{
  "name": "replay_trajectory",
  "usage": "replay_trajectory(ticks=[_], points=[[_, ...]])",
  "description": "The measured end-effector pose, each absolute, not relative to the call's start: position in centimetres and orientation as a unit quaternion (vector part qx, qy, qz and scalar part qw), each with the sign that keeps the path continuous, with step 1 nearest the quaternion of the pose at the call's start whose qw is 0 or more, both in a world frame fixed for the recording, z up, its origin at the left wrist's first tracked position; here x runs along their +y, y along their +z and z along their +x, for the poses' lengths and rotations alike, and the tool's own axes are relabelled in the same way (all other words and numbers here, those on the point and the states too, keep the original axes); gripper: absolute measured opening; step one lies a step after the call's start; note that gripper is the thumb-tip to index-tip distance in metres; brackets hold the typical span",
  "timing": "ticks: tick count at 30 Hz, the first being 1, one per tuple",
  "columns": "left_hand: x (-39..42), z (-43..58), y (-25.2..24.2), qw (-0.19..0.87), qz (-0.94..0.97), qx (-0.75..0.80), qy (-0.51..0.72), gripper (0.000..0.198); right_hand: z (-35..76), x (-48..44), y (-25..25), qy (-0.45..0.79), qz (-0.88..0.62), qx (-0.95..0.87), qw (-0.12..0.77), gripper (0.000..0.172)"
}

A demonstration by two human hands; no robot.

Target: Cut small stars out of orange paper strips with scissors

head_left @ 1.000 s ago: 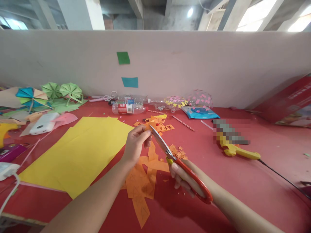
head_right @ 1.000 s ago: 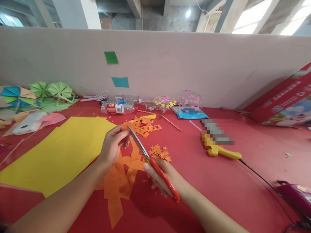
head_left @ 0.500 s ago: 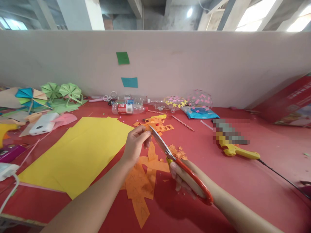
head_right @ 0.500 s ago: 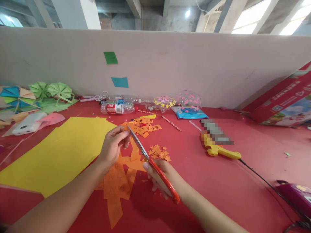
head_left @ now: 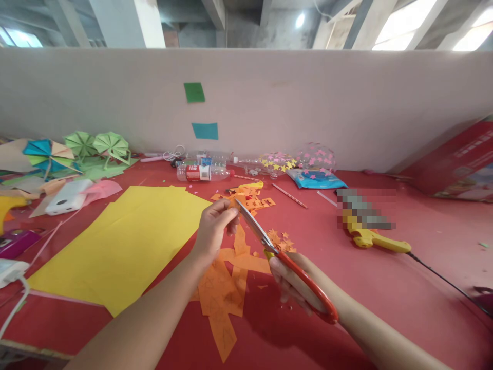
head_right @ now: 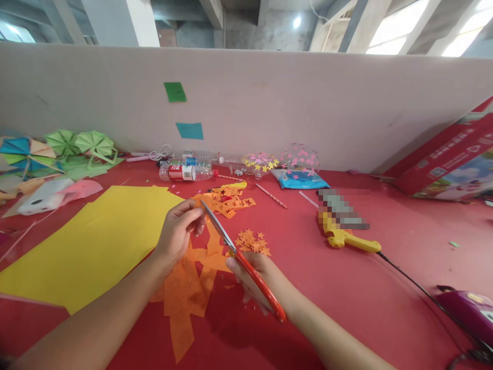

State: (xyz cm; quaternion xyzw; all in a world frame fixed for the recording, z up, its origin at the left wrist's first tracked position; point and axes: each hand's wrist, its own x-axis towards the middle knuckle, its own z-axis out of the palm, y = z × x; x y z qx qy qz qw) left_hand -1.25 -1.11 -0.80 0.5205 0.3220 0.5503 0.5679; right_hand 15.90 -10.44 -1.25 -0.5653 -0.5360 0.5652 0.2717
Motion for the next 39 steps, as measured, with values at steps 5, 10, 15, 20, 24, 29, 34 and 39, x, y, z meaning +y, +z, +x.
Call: replay_trajectory(ticks=[5, 10, 15, 20, 24, 29, 34, 39], points=[[-1.1, -1.3, -0.8, 0.572, 0.517, 0.317, 0.552, 0.018, 15.9, -10.5, -1.1, 0.545, -0.592, -0.536, 0.257, 0.055], [-1.1, -1.3, -0.7, 0.583, 0.489, 0.325, 0.561, 0.016, 15.7, -10.6, -0.3, 0.542, -0.592, -0.535, 0.265, 0.054], [-0.8, -1.4, -0.5, 0.585, 0.453, 0.335, 0.584, 0.015, 15.7, -10.6, -0.1, 0.542, -0.597, -0.533, 0.258, 0.055], [-0.7, -1.5, -0.3, 0.581, 0.448, 0.342, 0.587, 0.015, 15.9, -10.6, -0.6, 0.555, -0.574, -0.538, 0.271, 0.055], [-0.8, -1.4, -0.5, 0.581, 0.465, 0.335, 0.578, 0.014, 16.3, -10.5, -1.0, 0.551, -0.567, -0.549, 0.271, 0.054], [-0.7, -1.5, -0.7, 0.582, 0.468, 0.329, 0.578, 0.012, 16.4, -10.6, -1.0, 0.549, -0.559, -0.553, 0.281, 0.049], [-0.4, -1.6, -0.6, 0.584, 0.456, 0.329, 0.586, 0.009, 16.4, -10.8, -0.8, 0.545, -0.562, -0.554, 0.283, 0.046], [-0.4, -1.5, -0.6, 0.58, 0.47, 0.33, 0.577, 0.009, 16.5, -10.8, -1.1, 0.545, -0.571, -0.55, 0.271, 0.047]])
